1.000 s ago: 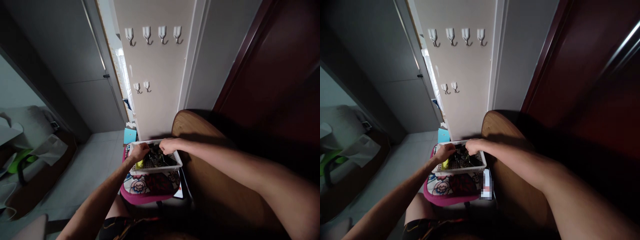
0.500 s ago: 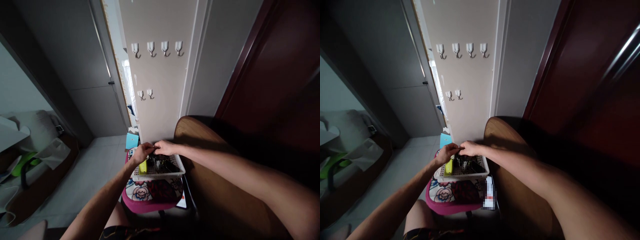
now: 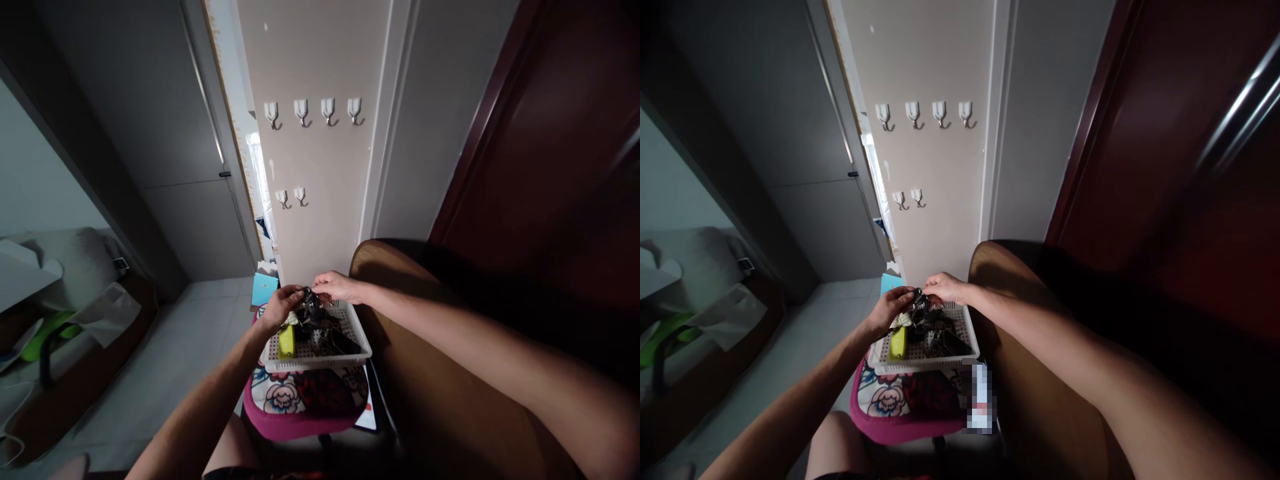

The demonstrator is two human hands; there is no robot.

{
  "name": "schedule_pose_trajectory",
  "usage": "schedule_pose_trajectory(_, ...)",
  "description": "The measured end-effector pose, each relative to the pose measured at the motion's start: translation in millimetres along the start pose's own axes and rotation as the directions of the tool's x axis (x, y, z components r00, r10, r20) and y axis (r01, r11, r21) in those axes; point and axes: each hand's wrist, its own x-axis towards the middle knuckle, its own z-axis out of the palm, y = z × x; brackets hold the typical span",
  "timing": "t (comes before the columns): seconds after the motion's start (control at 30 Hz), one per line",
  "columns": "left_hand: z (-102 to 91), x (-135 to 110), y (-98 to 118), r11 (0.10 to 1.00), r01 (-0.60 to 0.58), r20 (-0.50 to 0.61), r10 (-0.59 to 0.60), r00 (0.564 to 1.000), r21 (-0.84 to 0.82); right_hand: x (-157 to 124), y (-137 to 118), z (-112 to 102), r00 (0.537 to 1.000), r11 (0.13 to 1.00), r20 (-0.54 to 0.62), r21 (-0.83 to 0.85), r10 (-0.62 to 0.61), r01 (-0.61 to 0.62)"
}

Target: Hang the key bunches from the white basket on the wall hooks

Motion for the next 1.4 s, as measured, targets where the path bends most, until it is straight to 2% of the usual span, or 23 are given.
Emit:
schedule_pose_trajectory(0.1, -2.5, 2.9, 1.3, 0.999, -0.01, -0.059, 0.009, 0.998, -0.031, 2.7, 0.7, -5.0, 0.996, 0.983, -0.043, -0.168, -0.08, 0.072)
schedule_pose_trajectory(0.2, -4.2, 6.6, 3.8, 0.999, -0.029, -0.12, 0.025, 0.992, -0.025, 5.4, -1.7, -9.7, 0.96, 0.869, -0.118, -0.463, -0.253, 0.172)
schedule_pose_trajectory(0.27, -4.5, 9.4, 8.1, 0.999, -0.036, -0.149, 0.034, 0.988, -0.009, 5.4, -5.1, -11.4, 0.926, 0.798, -0.146, -0.564, -0.349, 0.212)
schedule_pose_trajectory(0.43, -4.2, 15.7, 24.4, 0.996, -0.088, -0.152, 0.09, 0.984, 0.02, 2.9, -10.5, -11.5, 0.9, 0.824, -0.193, -0.509, -0.392, 0.25)
schedule_pose_trajectory(0.53, -6.1, 19.2, 37.7, 0.991, -0.128, -0.138, 0.131, 0.982, 0.035, 6.4, -18.5, -16.4, 0.881, 0.81, -0.203, -0.518, -0.428, 0.274)
schedule_pose_trajectory(0.6, -7.6, 21.4, 52.0, 0.987, -0.142, -0.122, 0.151, 0.981, 0.08, 10.8, -33.5, -23.4, 0.86, 0.789, -0.218, -0.545, -0.462, 0.285)
schedule_pose_trajectory(0.7, -7.4, 24.5, 83.1, 0.967, -0.186, -0.096, 0.204, 0.974, 0.175, 17.4, -70.0, -36.2, 0.819, 0.772, -0.252, -0.55, -0.516, 0.317)
schedule_pose_trajectory(0.83, -2.8, 31.2, 128.0, 0.919, -0.253, -0.08, 0.289, 0.954, 0.303, 25.8, -122.9, -48.5, 0.749, 0.789, -0.332, -0.472, -0.573, 0.394)
schedule_pose_trajectory(0.93, -1.8, 41.2, 152.2, 0.873, -0.285, -0.088, 0.345, 0.934, 0.396, 35.1, -155.9, -53.2, 0.703, 0.79, -0.388, -0.437, -0.596, 0.429)
schedule_pose_trajectory(1.0, -3.5, 50.5, 164.9, 0.84, -0.308, -0.115, 0.395, 0.911, 0.446, 43.2, -177.1, -56.2, 0.664, 0.787, -0.433, -0.43, -0.61, 0.443)
schedule_pose_trajectory(1.13, -8.6, 71.0, 189.3, 0.77, -0.368, -0.184, 0.522, 0.833, 0.521, 61.7, -217.9, -65.6, 0.573, 0.782, -0.532, -0.456, -0.623, 0.426)
schedule_pose_trajectory(1.27, -8.8, 87.1, 211.1, 0.723, -0.372, -0.205, 0.573, 0.793, 0.583, 81.9, -244.2, -79.6, 0.483, 0.799, -0.637, -0.492, -0.601, 0.346)
schedule_pose_trajectory(1.4, -4.4, 98.6, 223.3, 0.698, -0.366, -0.2, 0.587, 0.784, 0.616, 101.8, -254.2, -93.2, 0.48, 0.842, -0.693, -0.453, -0.539, 0.291)
